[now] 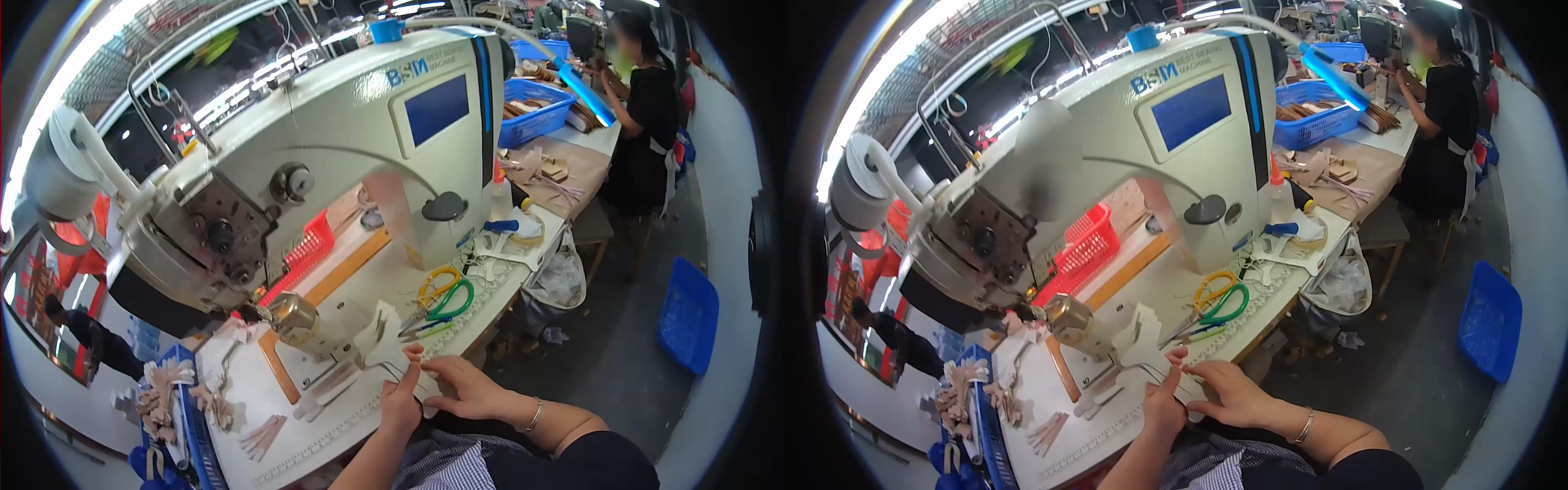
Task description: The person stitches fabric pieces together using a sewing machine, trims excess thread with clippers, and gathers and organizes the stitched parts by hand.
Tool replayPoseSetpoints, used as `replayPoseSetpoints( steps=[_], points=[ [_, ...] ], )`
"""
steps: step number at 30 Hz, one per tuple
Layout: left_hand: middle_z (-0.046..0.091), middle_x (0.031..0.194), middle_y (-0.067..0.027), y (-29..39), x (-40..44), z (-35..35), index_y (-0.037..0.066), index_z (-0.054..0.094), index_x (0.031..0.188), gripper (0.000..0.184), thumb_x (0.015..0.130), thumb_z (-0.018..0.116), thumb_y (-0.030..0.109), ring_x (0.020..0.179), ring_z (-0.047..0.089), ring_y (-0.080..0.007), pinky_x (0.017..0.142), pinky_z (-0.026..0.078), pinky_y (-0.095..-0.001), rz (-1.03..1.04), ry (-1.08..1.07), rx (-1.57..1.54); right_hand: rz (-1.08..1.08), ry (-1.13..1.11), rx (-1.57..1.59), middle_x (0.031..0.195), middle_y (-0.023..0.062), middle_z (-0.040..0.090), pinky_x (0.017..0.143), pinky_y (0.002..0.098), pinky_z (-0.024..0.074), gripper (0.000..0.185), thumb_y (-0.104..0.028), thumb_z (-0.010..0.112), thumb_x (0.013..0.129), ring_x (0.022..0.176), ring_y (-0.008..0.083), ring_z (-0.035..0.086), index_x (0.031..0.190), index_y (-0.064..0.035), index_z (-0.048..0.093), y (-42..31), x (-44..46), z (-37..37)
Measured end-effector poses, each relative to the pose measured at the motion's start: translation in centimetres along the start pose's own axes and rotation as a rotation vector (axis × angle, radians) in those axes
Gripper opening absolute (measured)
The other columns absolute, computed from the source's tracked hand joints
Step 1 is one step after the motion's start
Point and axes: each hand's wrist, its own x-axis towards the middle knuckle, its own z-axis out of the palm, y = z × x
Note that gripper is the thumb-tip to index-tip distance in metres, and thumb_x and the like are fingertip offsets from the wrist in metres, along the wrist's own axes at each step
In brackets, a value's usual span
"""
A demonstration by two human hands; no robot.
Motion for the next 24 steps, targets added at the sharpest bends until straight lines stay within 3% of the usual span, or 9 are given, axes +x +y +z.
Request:
replayPoseSetpoints(
  steps=[1, 3, 5, 7, 9, 11, 14, 19, 24],
  points=[
    [0.051, 0.121, -0.0082, 0.0, 0.3, 0.3, 0.006, 0.053, 0.109, 0.019, 0.090, 0.056, 0.008, 0.114, 0.046, -0.0176, 0.099, 0.034, -0.0321, -0.026, -0.008, -0.130, -0.124, 0.057, -0.165, 0.109, 0.0155, 0.058, 0.100, 0.0421, 0.0357, 0.061, -0.032, 0.071, 0.078, 0.103, 0.0330, 0.056, 0.126, -0.0013, 0.048, 0.1, 0.3, 0.0],
    [0.046, 0.130, -0.0094, 0.3, 0.7, 1.1, 0.008, 0.055, 0.102, 0.011, 0.091, 0.052, 0.007, 0.119, 0.043, -0.0198, 0.100, 0.036, -0.0346, -0.101, -0.077, -0.072, -0.007, -0.127, -0.254, 0.104, 0.0165, 0.060, 0.102, 0.0446, 0.0312, 0.068, -0.034, 0.072, 0.077, 0.104, 0.0342, 0.055, 0.130, -0.0011, 0.044, -0.5, 1.0, -1.0],
    [0.046, 0.132, -0.0092, 0.9, 0.8, 2.7, 0.008, 0.054, 0.106, 0.014, 0.092, 0.052, 0.009, 0.121, 0.041, -0.0205, 0.103, 0.033, -0.0348, -0.129, -0.105, 0.020, 0.400, -0.457, -0.033, 0.089, 0.0173, 0.062, 0.089, 0.0371, 0.0444, 0.074, -0.032, 0.071, 0.077, 0.096, 0.0343, 0.059, 0.134, 0.0009, 0.036, -2.0, 3.1, -3.2],
    [0.046, 0.133, -0.0088, 1.3, 1.4, 3.3, 0.007, 0.055, 0.105, 0.014, 0.092, 0.052, 0.010, 0.124, 0.040, -0.0206, 0.105, 0.030, -0.0355, -0.178, -0.029, 0.065, 0.130, -0.283, 0.121, 0.088, 0.0171, 0.062, 0.077, 0.0343, 0.0486, 0.072, -0.029, 0.070, 0.078, 0.082, 0.0319, 0.061, 0.134, -0.0003, 0.035, 1.2, 3.0, -2.0],
    [0.047, 0.133, -0.0087, 1.8, 2.6, 2.6, 0.006, 0.054, 0.114, 0.022, 0.093, 0.052, 0.011, 0.124, 0.040, -0.0204, 0.105, 0.029, -0.0347, -0.152, -0.056, 0.073, 0.119, -0.246, 0.329, 0.090, 0.0164, 0.062, 0.074, 0.0340, 0.0482, 0.067, -0.027, 0.070, 0.078, 0.079, 0.0276, 0.061, 0.131, -0.0017, 0.039, 2.7, 4.1, -1.1],
    [0.048, 0.132, -0.0097, 2.7, 3.9, 1.9, 0.003, 0.050, 0.123, 0.031, 0.094, 0.052, 0.013, 0.123, 0.041, -0.0208, 0.105, 0.030, -0.0341, -0.330, -0.118, 0.098, 0.307, -0.398, 0.230, 0.096, 0.0154, 0.062, 0.074, 0.0325, 0.0475, 0.060, -0.025, 0.071, 0.077, 0.087, 0.0225, 0.060, 0.126, -0.0019, 0.045, 1.7, 5.8, -1.8],
    [0.049, 0.130, -0.0119, 1.7, 5.4, -0.3, 0.001, 0.042, 0.130, 0.040, 0.093, 0.052, 0.012, 0.121, 0.043, -0.0214, 0.104, 0.032, -0.0343, -0.206, -0.097, 0.057, 0.201, -0.412, 0.266, 0.094, 0.0109, 0.063, 0.075, 0.0310, 0.0481, 0.045, -0.022, 0.068, 0.078, 0.086, 0.0196, 0.060, 0.116, -0.0013, 0.055, 4.0, 7.9, -0.5],
    [0.047, 0.129, -0.0121, 2.1, 2.7, -1.8, 0.000, 0.038, 0.133, 0.042, 0.092, 0.049, 0.007, 0.119, 0.046, -0.0221, 0.101, 0.036, -0.0337, 0.074, 0.040, 0.218, 0.362, -0.462, 0.249, 0.095, 0.0111, 0.067, 0.079, 0.0303, 0.0487, 0.039, -0.022, 0.069, 0.077, 0.087, 0.0186, 0.063, 0.110, -0.0020, 0.060, 2.5, 13.8, -2.0],
    [0.053, 0.122, -0.0120, -0.4, -3.9, -6.0, 0.002, 0.052, 0.120, 0.035, 0.086, 0.057, 0.007, 0.116, 0.049, -0.0238, 0.098, 0.039, -0.0353, 0.317, 0.198, 0.560, 0.492, -0.539, -0.106, 0.094, 0.0102, 0.067, 0.077, 0.0304, 0.0500, 0.048, -0.028, 0.074, 0.072, 0.083, 0.0176, 0.063, 0.108, -0.0004, 0.060, 3.1, 19.6, -2.5]
  ],
)
